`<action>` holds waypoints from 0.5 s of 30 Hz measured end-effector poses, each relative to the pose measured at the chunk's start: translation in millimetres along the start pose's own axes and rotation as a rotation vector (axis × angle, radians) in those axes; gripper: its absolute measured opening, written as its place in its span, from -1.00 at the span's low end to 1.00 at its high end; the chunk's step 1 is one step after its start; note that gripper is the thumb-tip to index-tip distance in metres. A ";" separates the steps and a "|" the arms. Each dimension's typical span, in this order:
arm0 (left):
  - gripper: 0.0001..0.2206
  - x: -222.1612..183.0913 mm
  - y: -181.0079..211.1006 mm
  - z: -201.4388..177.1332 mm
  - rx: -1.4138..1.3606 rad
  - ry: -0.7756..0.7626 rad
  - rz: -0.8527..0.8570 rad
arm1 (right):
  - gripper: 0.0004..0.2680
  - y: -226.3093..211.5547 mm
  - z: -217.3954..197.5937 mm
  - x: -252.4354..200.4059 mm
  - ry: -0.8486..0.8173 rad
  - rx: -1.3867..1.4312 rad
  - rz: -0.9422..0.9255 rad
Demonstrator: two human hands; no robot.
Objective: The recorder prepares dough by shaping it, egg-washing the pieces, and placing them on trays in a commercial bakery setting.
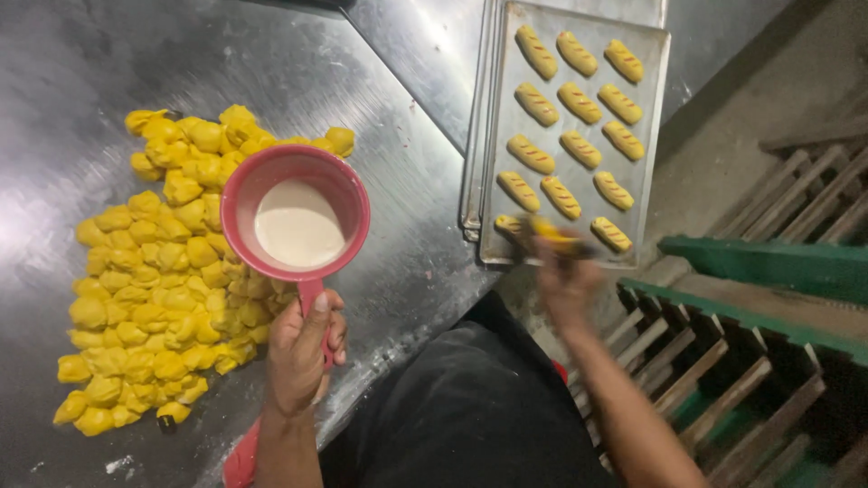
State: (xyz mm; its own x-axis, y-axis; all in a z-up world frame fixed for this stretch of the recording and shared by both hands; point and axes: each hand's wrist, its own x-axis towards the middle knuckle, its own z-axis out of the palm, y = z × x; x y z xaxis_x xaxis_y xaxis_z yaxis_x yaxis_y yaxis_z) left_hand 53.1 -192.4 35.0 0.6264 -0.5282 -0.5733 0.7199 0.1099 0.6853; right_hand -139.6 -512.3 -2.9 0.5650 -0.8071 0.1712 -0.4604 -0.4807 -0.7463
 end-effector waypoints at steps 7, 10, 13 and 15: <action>-0.74 -9.5 8.9 3.2 0.055 -0.001 0.013 | -0.78 30.6 -49.3 13.1 0.053 0.126 0.238; -0.75 -14.9 -1.6 5.5 0.034 -0.001 0.025 | -0.82 88.9 -109.8 25.4 0.289 -0.074 0.172; -0.75 -20.7 -12.9 18.1 0.028 -0.004 0.022 | -0.79 89.6 -100.2 24.9 0.379 -0.236 0.184; -0.73 -27.4 -19.4 29.0 0.061 0.027 0.040 | -0.79 66.0 -56.9 27.6 0.137 0.018 0.018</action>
State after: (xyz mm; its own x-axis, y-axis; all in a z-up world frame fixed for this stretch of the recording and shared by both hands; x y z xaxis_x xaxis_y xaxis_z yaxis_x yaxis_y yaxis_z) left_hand 13.3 -204.5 50.5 0.6626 -0.5015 -0.5562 0.6751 0.0783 0.7336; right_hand -193.3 -585.8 -10.8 0.4572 -0.8556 0.2426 -0.4565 -0.4599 -0.7617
